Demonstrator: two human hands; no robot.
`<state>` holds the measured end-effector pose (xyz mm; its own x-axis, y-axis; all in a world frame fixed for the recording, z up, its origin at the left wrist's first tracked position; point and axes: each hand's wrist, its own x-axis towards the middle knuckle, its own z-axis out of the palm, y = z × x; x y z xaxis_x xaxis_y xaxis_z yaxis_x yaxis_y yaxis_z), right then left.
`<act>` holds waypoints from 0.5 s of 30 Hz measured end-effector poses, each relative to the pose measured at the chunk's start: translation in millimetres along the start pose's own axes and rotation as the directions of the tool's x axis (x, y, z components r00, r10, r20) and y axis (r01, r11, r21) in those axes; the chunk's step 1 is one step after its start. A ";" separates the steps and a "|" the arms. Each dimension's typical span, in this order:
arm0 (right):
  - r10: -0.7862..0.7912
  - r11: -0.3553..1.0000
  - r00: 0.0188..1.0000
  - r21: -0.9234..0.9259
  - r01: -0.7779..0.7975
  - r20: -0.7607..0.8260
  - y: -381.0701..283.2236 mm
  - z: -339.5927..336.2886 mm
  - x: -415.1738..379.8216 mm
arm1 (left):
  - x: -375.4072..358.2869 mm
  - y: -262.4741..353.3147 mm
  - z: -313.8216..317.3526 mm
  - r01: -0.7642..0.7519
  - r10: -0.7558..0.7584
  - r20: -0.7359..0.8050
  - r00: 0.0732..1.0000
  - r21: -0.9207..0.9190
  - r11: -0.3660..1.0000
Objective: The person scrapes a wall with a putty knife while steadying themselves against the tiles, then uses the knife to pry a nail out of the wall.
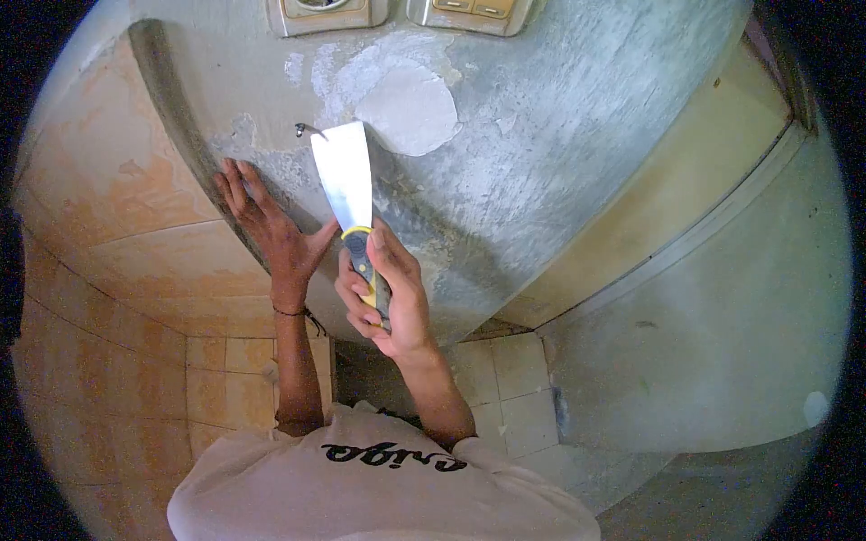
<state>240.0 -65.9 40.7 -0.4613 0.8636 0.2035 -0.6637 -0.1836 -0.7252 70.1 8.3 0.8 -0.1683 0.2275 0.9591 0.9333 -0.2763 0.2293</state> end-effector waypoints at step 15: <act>-0.014 1.000 1.000 -0.014 0.015 0.023 -1.2 0.5 -5.5 | 1.8 -1.2 -1.8 0.009 -0.009 0.007 1.000 0.002 1.000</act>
<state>243.0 -70.6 40.8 -0.4650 0.8552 0.2288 -0.6618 -0.1642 -0.7315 68.1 7.3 2.5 -0.1743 0.2365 0.9559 0.9326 -0.2720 0.2374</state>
